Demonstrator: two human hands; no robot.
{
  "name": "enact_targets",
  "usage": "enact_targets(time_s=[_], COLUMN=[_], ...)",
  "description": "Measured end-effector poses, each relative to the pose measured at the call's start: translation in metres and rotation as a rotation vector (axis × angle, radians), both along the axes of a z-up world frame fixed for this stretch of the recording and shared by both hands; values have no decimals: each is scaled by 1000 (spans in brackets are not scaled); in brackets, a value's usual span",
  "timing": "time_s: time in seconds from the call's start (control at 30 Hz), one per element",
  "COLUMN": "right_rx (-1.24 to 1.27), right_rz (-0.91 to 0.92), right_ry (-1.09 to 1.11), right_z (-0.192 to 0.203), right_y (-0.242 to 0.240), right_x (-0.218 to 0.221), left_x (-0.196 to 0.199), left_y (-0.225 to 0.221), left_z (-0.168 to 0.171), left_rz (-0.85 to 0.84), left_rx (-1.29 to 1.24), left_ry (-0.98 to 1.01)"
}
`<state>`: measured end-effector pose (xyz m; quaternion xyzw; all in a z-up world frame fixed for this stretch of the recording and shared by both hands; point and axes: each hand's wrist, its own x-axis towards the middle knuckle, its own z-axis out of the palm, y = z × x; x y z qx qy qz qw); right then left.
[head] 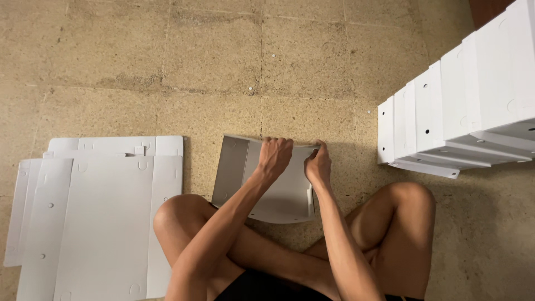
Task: The person sits on the floor and folds white cardboard sheets into square boxes by hand, pressing the edges and stacking them together.
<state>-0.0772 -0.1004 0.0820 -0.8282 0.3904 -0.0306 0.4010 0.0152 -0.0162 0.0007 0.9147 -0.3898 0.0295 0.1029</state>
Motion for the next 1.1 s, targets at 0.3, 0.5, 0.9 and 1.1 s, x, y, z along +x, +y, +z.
enact_targets(time_s=[0.3, 0.5, 0.9, 1.1], right_rx=[-50, -44, 121, 143], right_rz=[-19, -41, -176, -522], right_ry=[26, 61, -362, -357], right_z=[-14, -2, -7, -9], right_y=[0, 6, -15, -29], right_x=[-3, 0, -15, -57], left_x=[15, 12, -5, -3], left_y=[-6, -3, 31, 56], left_z=[0, -1, 88, 92], left_rz=[-114, -116, 31, 342], left_rx=[33, -30, -901, -1010], left_ry=[98, 119, 130, 418])
